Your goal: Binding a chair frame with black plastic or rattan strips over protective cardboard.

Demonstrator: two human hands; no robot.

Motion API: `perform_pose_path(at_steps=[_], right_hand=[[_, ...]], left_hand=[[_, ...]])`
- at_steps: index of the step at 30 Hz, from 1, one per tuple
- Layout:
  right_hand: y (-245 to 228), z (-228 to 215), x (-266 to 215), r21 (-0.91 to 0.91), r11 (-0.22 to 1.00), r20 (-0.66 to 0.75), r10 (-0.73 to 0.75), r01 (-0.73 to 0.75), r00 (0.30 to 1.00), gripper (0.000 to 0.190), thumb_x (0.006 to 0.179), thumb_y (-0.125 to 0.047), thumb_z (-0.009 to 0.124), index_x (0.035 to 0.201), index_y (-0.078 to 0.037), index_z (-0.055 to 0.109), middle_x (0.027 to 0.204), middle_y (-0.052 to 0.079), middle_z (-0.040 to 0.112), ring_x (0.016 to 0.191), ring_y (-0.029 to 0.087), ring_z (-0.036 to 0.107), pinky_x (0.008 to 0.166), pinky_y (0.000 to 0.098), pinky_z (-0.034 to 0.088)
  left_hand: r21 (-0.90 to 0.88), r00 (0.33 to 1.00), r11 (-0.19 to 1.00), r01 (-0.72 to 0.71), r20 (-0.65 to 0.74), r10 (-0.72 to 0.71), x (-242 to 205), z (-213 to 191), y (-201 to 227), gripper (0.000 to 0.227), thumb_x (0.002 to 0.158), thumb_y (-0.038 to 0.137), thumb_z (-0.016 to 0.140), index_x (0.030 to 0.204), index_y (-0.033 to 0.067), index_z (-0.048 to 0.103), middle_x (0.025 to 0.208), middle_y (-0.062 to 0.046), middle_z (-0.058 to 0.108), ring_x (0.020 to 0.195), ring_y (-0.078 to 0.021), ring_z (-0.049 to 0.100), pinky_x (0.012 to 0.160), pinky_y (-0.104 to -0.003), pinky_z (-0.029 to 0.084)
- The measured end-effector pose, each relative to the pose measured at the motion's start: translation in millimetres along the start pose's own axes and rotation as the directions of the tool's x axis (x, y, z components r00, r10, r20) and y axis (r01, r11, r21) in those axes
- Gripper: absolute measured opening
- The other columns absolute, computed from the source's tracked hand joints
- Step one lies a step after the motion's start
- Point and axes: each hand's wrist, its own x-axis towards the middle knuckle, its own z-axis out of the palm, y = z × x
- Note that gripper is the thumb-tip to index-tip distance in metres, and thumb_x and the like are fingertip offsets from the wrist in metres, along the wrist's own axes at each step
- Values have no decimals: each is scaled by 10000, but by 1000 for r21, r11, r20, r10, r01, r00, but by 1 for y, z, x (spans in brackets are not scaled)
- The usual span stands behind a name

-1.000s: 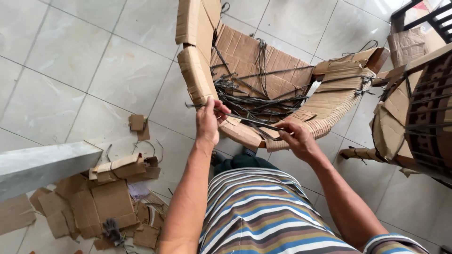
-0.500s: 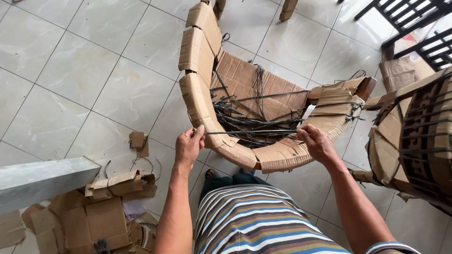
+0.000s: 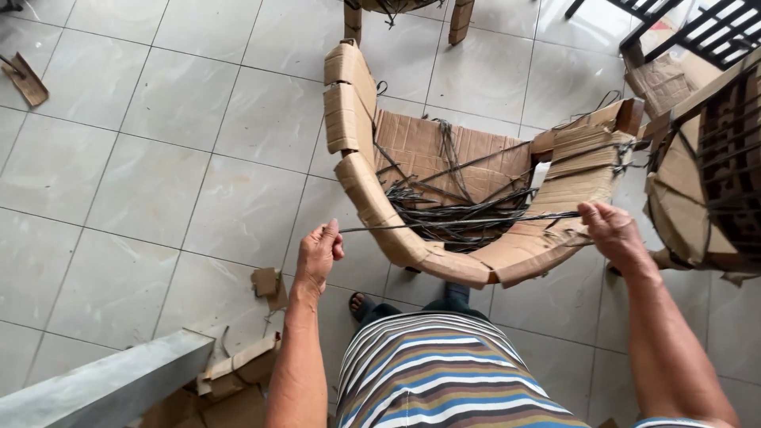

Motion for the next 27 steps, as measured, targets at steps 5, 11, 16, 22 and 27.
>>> perform_pose_path(at_steps=[5, 11, 16, 22, 27], right_hand=[[-36, 14, -35, 18, 1000, -124, -14, 17, 992, 588, 1120, -526, 522, 716, -136, 346, 681, -23, 299, 652, 152, 270, 604, 347, 240], [-33, 25, -49, -33, 998, -259, 40, -50, 965, 659, 1142, -549, 524, 690, -115, 319, 663, -10, 249, 671, 166, 238, 628, 352, 229], [-11, 38, -34, -387, 891, -330, 105, -236, 938, 569, 1198, -603, 543, 891, -148, 692, 837, 112, 699, 875, 379, 650, 763, 513, 432], [-189, 126, -76, 115, 975, -85, -182, 191, 980, 523, 1034, -247, 563, 1511, -39, 516, 721, 49, 489, 814, 236, 587, 1006, 457, 493], [-289, 197, -104, 472, 683, 61, -656, 557, 752, 649, 949, -210, 672, 1555, -109, 464, 1227, 219, 697, 1222, 427, 610, 1028, 591, 462]], left_hand=[[-8, 997, 1000, 24, 69, -23, 9, -76, 25, 349, 1006, 369, 652, 784, 107, 588, 620, -13, 555, 565, -102, 515, 601, -258, 468], [41, 985, 999, 1, 175, -8, -6, -108, 68, 248, 1002, 293, 661, 882, 76, 656, 702, -48, 659, 680, -137, 601, 755, -307, 547], [175, 984, 982, -69, 177, 38, -9, -85, 70, 242, 1022, 269, 627, 902, 74, 706, 737, -45, 712, 695, -110, 625, 731, -257, 533], [440, 951, 870, -224, 295, 95, -14, -20, 72, 336, 1026, 348, 597, 766, 152, 676, 646, 21, 678, 587, -72, 642, 596, -223, 503], [419, 903, 869, -262, 423, 69, 10, 21, 64, 464, 1028, 501, 629, 687, 195, 707, 525, -18, 628, 551, -105, 568, 606, -262, 519]])
